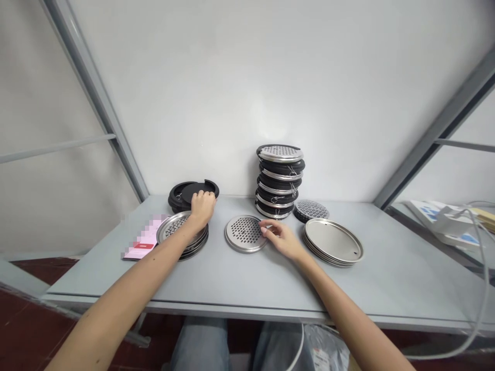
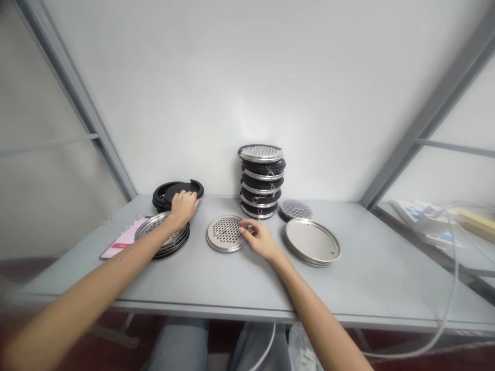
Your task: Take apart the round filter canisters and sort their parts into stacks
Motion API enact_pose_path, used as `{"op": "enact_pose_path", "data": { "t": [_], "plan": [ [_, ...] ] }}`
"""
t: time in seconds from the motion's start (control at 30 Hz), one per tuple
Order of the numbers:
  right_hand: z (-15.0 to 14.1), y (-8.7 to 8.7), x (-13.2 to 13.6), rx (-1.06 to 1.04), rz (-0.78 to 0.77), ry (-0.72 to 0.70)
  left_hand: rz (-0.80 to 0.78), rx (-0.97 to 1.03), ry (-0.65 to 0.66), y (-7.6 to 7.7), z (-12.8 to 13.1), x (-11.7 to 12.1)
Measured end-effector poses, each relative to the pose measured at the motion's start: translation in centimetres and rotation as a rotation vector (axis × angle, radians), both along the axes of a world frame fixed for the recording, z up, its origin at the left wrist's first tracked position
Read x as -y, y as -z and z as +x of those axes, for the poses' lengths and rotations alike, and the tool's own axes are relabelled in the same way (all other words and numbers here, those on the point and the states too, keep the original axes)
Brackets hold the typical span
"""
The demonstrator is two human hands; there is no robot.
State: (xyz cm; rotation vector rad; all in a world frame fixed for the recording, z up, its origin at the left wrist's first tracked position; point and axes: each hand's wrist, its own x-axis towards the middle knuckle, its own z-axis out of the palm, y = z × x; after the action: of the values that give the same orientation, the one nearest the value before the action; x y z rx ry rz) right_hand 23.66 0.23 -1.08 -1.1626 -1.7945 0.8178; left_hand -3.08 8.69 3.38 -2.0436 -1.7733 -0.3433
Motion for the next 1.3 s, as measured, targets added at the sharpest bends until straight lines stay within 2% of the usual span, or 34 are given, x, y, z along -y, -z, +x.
{"op": "enact_pose_path", "data": {
  "t": [0.23, 0.83, 1.3],
  "plan": [
    [0.1, 0.0, 0.0, 0.03, 0.016, -0.013, -0.009, 0.068, -0.074, -0.5, -0.4, 0.3],
    [0.1, -0.1, 0.0, 0.041, 0.005, -0.027, 0.015, 0.035, -0.086, 0.1, -1.4, 0.2],
    [0.2, -0.1, 0.1, 0.059, -0.013, -0.044, -0.03, 0.111, -0.189, -0.7, -2.0, 0.0]
  ]
}}
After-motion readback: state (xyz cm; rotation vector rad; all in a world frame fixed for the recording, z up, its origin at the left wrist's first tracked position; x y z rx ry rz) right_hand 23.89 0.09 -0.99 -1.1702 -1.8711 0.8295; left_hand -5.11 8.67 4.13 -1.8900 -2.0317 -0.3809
